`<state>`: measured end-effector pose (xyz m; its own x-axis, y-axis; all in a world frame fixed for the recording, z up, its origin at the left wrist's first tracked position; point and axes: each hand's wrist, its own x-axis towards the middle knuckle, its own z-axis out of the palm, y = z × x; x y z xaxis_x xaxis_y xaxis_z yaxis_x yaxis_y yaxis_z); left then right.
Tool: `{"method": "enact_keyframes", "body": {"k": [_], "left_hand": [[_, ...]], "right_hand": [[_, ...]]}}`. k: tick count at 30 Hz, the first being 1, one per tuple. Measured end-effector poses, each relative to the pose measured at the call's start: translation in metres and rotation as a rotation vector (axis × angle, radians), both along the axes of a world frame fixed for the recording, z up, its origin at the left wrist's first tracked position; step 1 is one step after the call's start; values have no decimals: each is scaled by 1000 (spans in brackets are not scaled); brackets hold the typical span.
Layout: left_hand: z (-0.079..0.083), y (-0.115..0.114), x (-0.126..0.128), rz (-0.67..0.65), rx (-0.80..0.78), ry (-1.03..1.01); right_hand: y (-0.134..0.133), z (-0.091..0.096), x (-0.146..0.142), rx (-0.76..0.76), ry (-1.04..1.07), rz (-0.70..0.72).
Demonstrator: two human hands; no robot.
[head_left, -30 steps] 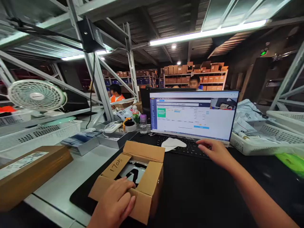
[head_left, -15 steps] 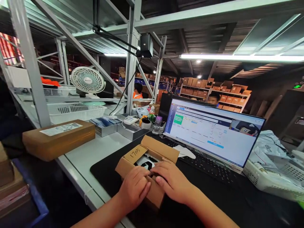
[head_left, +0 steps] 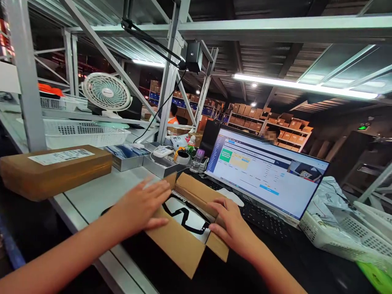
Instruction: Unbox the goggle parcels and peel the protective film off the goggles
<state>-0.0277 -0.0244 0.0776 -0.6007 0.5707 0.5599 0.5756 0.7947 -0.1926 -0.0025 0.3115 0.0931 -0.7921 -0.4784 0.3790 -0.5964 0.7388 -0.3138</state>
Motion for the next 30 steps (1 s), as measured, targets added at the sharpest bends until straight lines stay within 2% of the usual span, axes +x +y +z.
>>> {"method": "enact_keyframes", "body": {"k": [2, 5, 9, 11, 13, 15, 17, 22, 24, 26, 28, 30], "left_hand": [[-4, -12, -11, 104, 106, -126], [-21, -17, -17, 218, 306, -322], [-46, -2, -12, 366, 432, -370], [-52, 7, -9, 441, 481, -373], [-54, 13, -6, 494, 509, -375], [-52, 15, -5, 519, 520, -379], [-49, 14, -3, 526, 524, -376], [-40, 16, 7, 507, 522, -330], [-36, 21, 14, 438, 538, -234], [-32, 29, 20, 303, 562, -47], [-28, 37, 24, 176, 579, 154], [-25, 41, 26, 95, 608, 217]], "right_hand": [[0, -13, -6, 43, 51, 33], [0, -44, -17, -46, 46, 50], [-17, -82, -23, -389, 166, -15], [-28, -92, -24, -555, 220, -53], [-35, -97, -26, -638, 243, -67], [-36, -96, -27, -636, 229, -74], [-31, -88, -26, -552, 188, -86], [-15, -40, -3, -277, -28, -35], [-15, -20, 9, -150, -187, -3], [-16, -8, 20, -36, -295, -29], [-17, -7, 26, -10, -317, -65], [-13, -15, 30, -75, -292, -68]]}}
